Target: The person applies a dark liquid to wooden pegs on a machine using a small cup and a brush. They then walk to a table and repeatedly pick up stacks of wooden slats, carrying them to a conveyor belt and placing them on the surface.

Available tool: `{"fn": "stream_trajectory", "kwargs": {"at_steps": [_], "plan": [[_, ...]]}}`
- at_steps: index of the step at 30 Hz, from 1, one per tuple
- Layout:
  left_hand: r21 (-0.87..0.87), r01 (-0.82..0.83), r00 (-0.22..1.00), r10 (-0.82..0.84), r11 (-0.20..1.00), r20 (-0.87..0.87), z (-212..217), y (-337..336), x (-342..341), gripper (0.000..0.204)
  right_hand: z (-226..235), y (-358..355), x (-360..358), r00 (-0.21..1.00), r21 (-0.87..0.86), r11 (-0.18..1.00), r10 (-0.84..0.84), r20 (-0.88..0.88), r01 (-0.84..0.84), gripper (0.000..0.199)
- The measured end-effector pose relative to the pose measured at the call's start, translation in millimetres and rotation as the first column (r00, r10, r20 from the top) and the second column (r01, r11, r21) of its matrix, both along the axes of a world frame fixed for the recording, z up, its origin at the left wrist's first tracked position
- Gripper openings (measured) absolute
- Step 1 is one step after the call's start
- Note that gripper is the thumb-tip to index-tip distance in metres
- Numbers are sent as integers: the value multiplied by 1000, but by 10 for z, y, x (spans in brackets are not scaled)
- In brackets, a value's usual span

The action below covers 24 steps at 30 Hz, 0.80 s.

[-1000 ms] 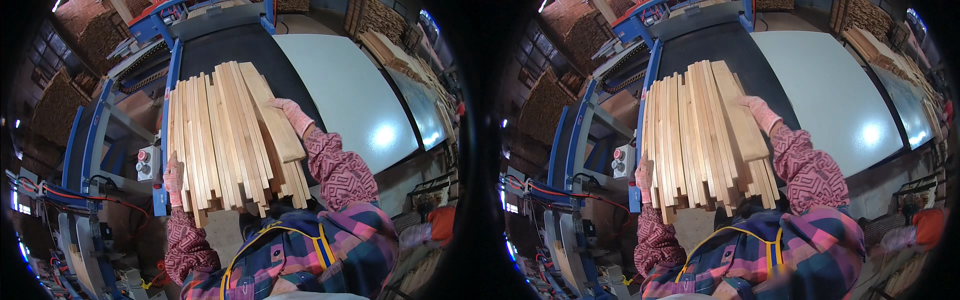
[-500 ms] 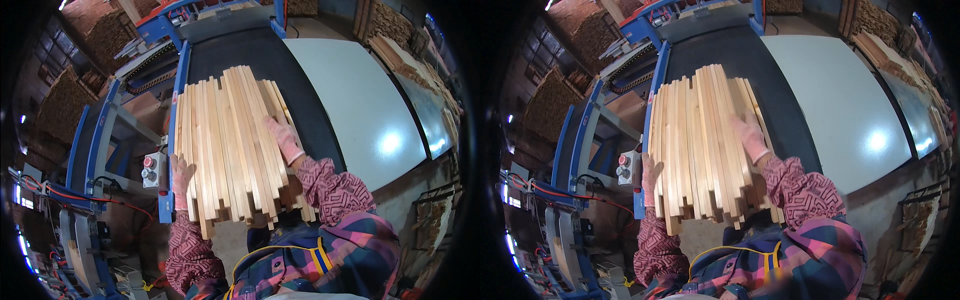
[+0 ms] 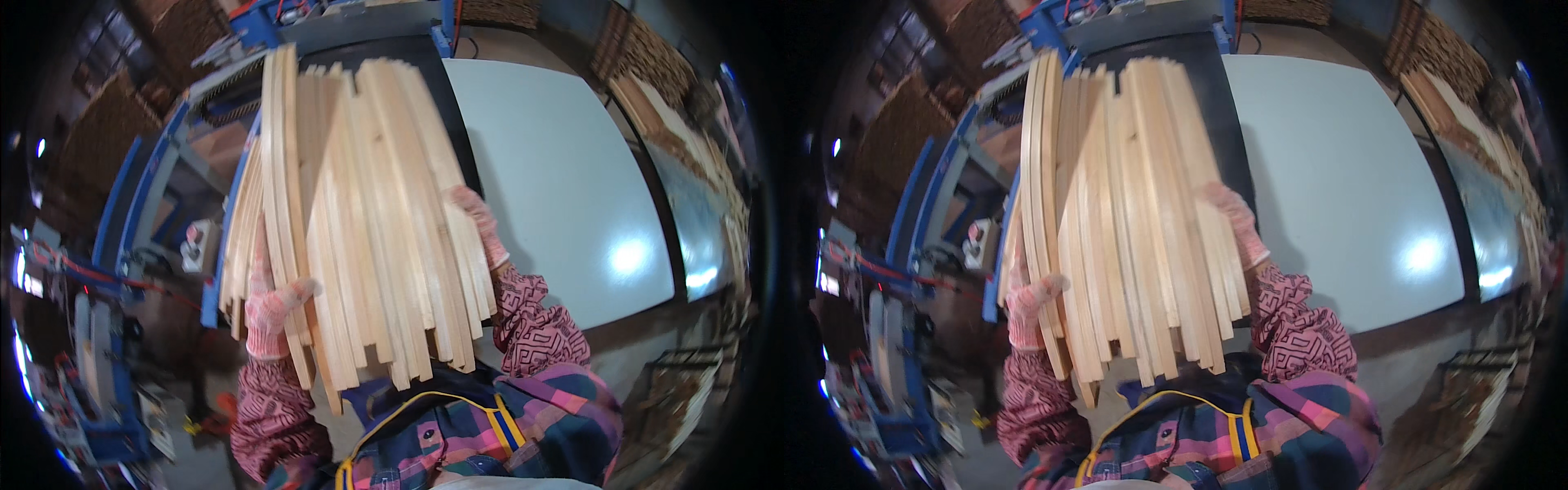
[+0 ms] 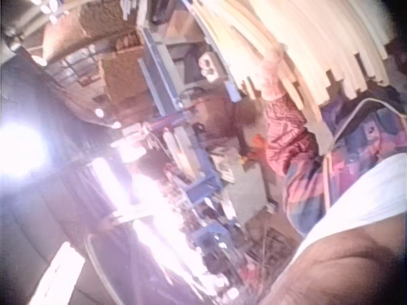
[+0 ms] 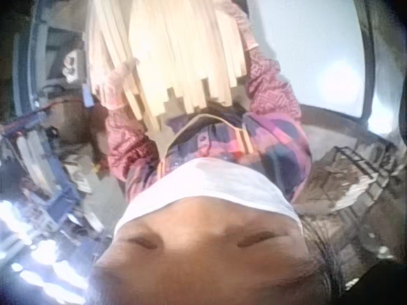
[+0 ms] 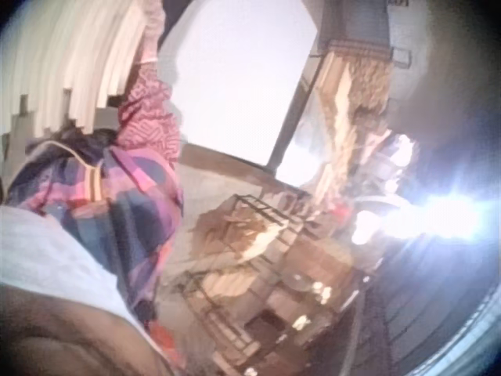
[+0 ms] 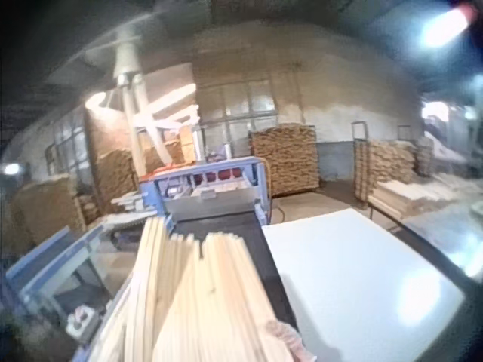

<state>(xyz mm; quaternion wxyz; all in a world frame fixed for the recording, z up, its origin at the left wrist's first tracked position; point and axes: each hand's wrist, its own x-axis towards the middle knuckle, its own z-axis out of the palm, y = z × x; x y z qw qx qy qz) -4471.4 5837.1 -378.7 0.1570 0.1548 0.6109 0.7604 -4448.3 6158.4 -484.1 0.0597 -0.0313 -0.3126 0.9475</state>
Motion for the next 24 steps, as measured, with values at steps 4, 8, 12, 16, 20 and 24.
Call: {"fn": "stream_trajectory", "kwargs": {"at_steps": [4, 8, 12, 16, 20, 24], "plan": [[-79, 9, 1000, -10, 997, -3, -144, 934, 449, 109, 339, 767, 765, 975, 93, 986, -121, -187, 140, 32], [-103, -79, 988, 64, 992, -144, -644, 1574, 460, 92, 119, 1396, 902, 991, 195, 977, -104, 86, 85, 45], [-789, -371, 870, -113, 489, -479, -1288, 2032, -313, 73, -580, 2197, 582, 858, 995, 97, -513, 36, 16, 65], [-833, -553, 817, -204, -17, -539, -1198, 2160, -368, 62, -285, 2352, 178, 873, 905, -117, -337, 352, -410, 80], [-743, -669, 730, -214, -31, -649, -1459, 2023, -430, 60, 158, 1873, 130, 878, 888, -256, -400, 262, -381, 90], [-806, -592, 790, -178, 24, -586, -1238, 2153, -363, 60, 268, 1480, -10, 860, 744, -498, -471, 199, -445, 96]]}}
